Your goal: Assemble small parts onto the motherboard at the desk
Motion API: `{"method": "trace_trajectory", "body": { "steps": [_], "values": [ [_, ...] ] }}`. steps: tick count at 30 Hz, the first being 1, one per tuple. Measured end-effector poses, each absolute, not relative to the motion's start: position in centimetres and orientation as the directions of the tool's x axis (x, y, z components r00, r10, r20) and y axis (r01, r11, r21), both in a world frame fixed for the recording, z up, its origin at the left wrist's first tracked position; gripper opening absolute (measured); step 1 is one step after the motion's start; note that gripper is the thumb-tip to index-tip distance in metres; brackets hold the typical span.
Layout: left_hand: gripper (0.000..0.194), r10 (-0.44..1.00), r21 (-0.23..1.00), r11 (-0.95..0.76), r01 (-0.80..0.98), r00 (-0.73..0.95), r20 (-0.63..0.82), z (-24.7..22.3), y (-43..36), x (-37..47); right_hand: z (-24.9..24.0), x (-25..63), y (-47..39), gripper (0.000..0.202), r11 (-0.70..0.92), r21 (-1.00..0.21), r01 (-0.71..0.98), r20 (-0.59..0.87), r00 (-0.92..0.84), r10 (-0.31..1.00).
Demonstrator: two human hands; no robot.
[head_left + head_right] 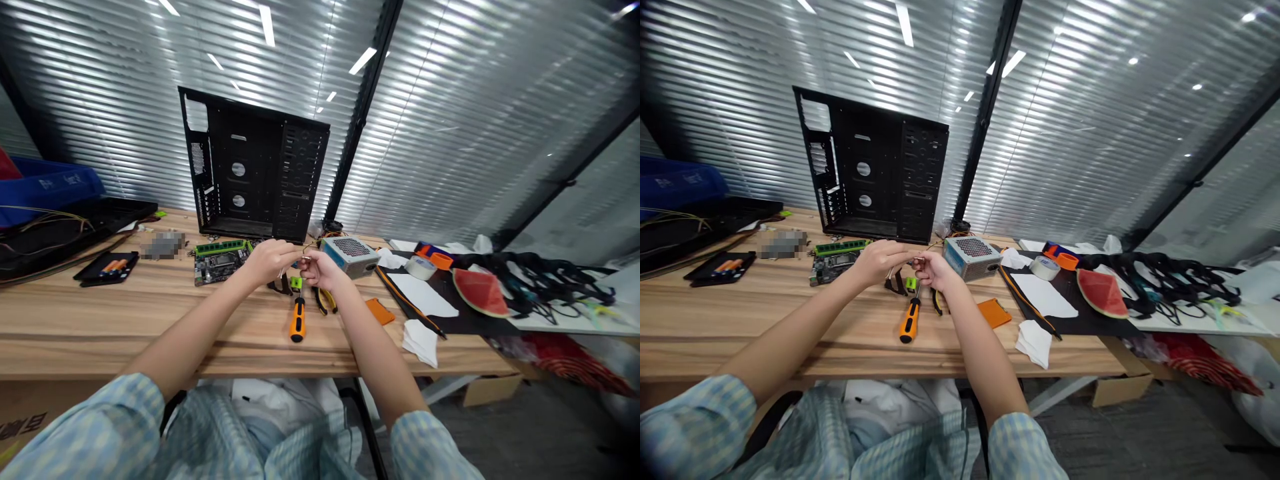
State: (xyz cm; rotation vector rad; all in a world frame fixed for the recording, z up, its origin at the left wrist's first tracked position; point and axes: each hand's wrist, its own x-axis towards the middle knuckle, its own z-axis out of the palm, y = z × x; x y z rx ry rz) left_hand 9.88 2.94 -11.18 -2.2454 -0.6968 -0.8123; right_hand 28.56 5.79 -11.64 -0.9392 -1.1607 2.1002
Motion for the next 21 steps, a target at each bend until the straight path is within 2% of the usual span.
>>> {"method": "trace_trajectory", "body": {
  "steps": [4,8,13,21],
  "values": [
    [0.027,0.201,-0.430,-0.636,0.640,0.676,0.709,-11.06,2.76,10.05,-11.60,28.63,5.82,0.014,-0.522,-0.847,-0.099,-0.364,-0.608,0.706],
    [0.027,0.228,-0.414,-0.633,0.654,0.669,0.707,-11.19,2.88,10.03,-11.43,28.63,5.67,0.014,-0.513,-0.851,-0.113,-0.357,-0.591,0.723],
    [0.029,0.251,-0.386,-0.640,0.665,0.655,0.713,-11.37,3.05,9.92,-11.18,28.33,5.22,0.006,-0.394,-0.898,-0.194,-0.264,-0.479,0.837],
    [0.025,0.288,-0.304,-0.669,0.678,0.614,0.735,-11.56,3.26,10.07,-11.36,28.20,5.14,0.030,-0.158,-0.937,-0.311,-0.042,-0.351,0.935]
  ]
}}
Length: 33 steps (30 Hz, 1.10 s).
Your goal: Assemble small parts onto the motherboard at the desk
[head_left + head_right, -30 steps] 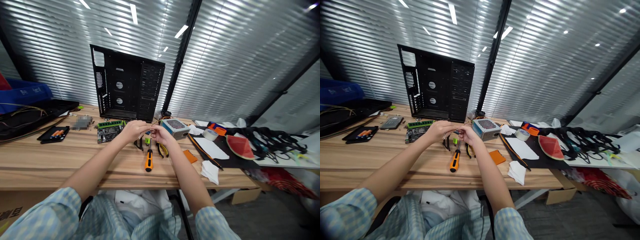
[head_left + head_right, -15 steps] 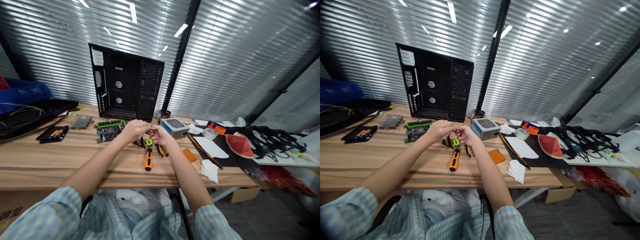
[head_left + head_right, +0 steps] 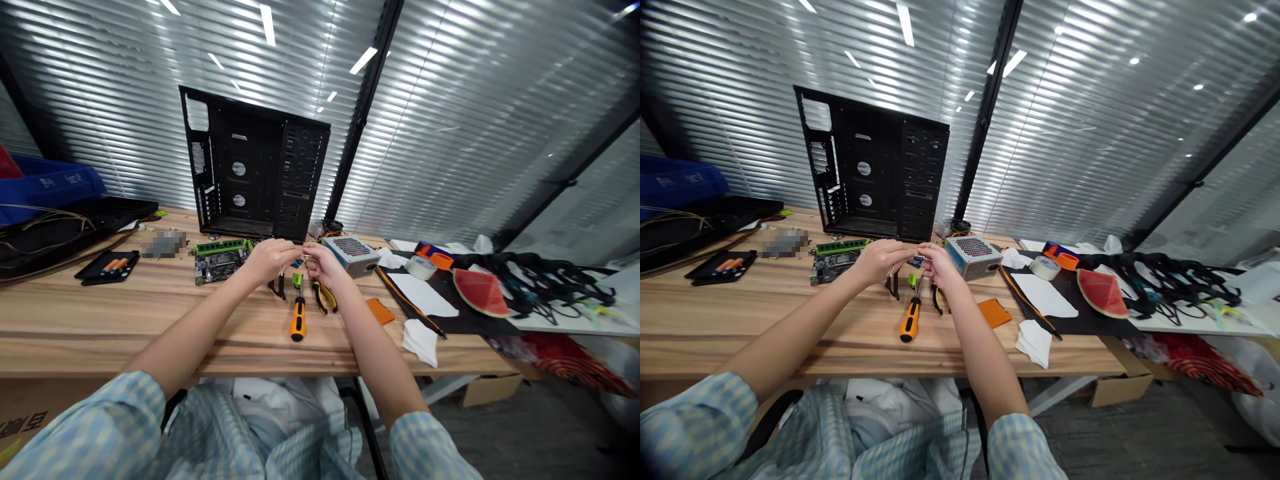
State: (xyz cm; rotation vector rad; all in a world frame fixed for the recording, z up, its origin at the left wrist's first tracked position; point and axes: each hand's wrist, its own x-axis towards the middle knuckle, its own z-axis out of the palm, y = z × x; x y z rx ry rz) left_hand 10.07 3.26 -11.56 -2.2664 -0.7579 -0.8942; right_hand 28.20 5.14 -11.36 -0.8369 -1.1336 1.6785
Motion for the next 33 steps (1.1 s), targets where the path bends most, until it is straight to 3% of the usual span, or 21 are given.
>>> {"method": "trace_trajectory", "body": {
  "steps": [11,18,26,33],
  "values": [
    [0.025,0.312,-0.280,-0.653,0.703,0.588,0.746,-11.3,3.1,10.0,-11.6,28.6,5.7,0.031,-0.052,-0.942,-0.331,0.062,-0.324,0.944],
    [0.023,0.282,-0.276,-0.635,0.722,0.549,0.786,-11.1,3.0,10.0,-11.5,28.7,5.7,0.025,-0.056,-0.944,-0.326,0.051,-0.310,0.949],
    [0.027,0.306,-0.225,-0.620,0.751,0.496,0.812,-10.9,3.1,9.8,-11.1,28.6,5.2,0.023,-0.125,-0.967,-0.224,-0.016,-0.433,0.901],
    [0.025,0.335,-0.152,-0.622,0.768,0.436,0.835,-10.9,3.2,9.6,-11.6,28.1,4.6,0.028,0.061,-0.992,-0.107,0.099,-0.400,0.911]
  ]
}}
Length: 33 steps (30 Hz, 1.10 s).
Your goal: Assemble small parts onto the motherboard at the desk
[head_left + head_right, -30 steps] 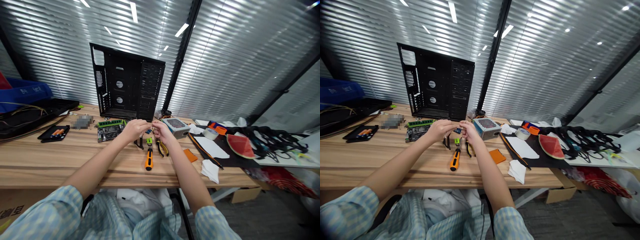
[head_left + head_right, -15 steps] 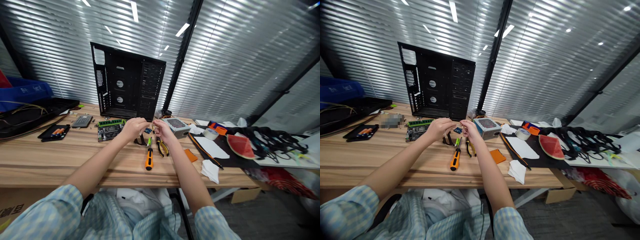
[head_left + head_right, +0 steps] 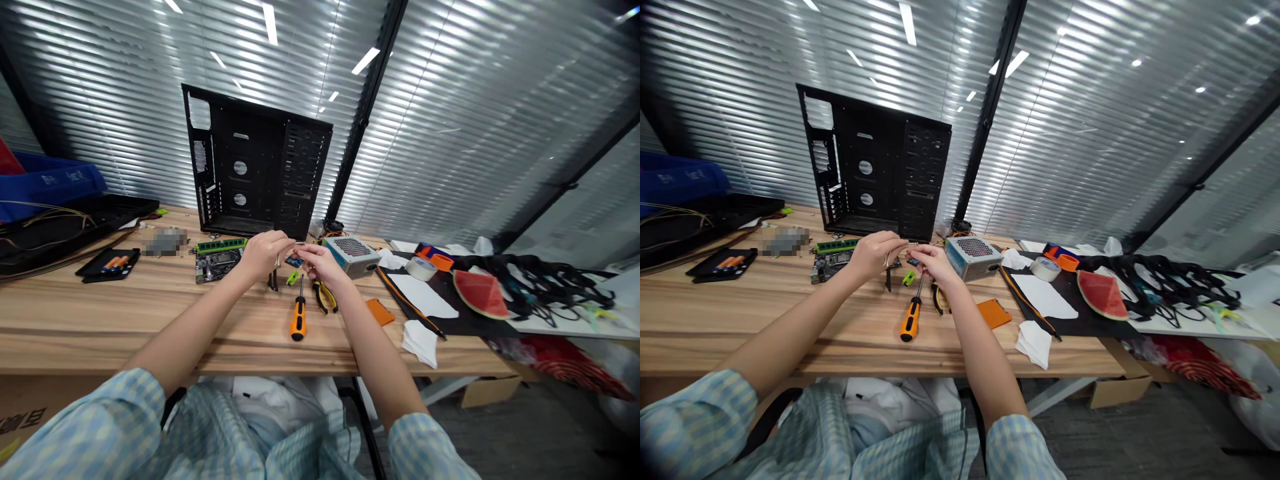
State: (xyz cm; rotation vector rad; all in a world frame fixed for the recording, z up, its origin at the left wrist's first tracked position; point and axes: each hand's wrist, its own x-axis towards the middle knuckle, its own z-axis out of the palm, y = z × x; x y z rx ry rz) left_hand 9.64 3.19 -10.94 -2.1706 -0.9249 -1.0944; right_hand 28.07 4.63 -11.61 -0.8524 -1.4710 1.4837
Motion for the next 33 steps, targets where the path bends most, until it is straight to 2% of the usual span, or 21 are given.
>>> {"method": "trace_trajectory", "body": {
  "steps": [7,23,33],
  "values": [
    [0.025,0.318,-0.142,-0.622,0.771,0.413,0.853,-10.84,3.13,9.62,-12.00,27.84,4.79,0.032,0.105,-0.992,-0.063,0.121,-0.401,0.908],
    [0.027,0.285,-0.137,-0.612,0.779,0.379,0.880,-10.69,3.06,9.59,-12.06,27.99,4.83,0.025,0.072,-0.997,-0.013,0.071,-0.420,0.905],
    [0.026,0.287,-0.123,-0.613,0.780,0.365,0.886,-10.61,3.04,9.51,-11.78,28.13,4.61,0.025,0.017,-0.997,0.079,-0.018,-0.424,0.906]
  ]
}}
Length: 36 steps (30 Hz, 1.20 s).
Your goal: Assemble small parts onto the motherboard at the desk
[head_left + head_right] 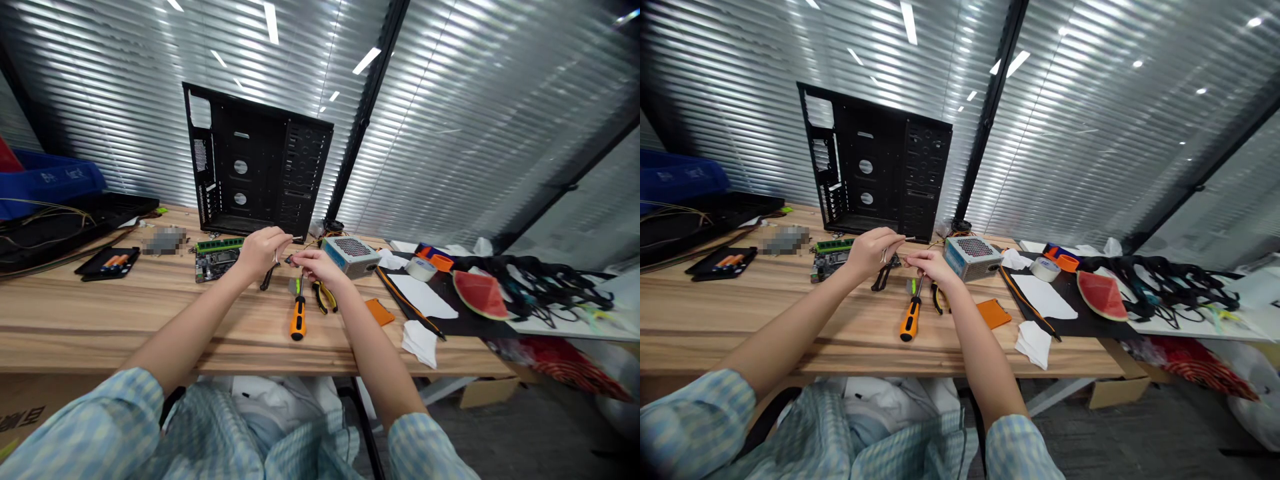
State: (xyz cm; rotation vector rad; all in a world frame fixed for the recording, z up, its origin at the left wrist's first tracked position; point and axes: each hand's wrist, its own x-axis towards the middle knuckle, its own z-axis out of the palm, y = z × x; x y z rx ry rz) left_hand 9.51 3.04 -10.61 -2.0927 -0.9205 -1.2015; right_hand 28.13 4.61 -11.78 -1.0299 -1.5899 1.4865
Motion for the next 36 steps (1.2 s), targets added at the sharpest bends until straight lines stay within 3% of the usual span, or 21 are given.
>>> {"method": "trace_trajectory", "body": {
  "steps": [7,20,36],
  "values": [
    [0.027,0.269,-0.140,-0.594,0.792,0.360,0.893,-10.68,3.14,9.48,-12.20,28.22,4.96,0.027,-0.025,-0.994,0.107,-0.070,-0.449,0.891],
    [0.025,0.279,-0.105,-0.606,0.789,0.334,0.900,-10.53,2.96,9.50,-12.68,28.20,5.44,0.010,-0.070,-0.977,0.200,-0.151,-0.427,0.892],
    [0.025,0.303,0.030,-0.629,0.777,0.209,0.930,-10.58,3.07,9.41,-12.56,28.43,5.00,0.005,-0.065,-0.899,0.432,-0.244,-0.372,0.896]
  ]
}}
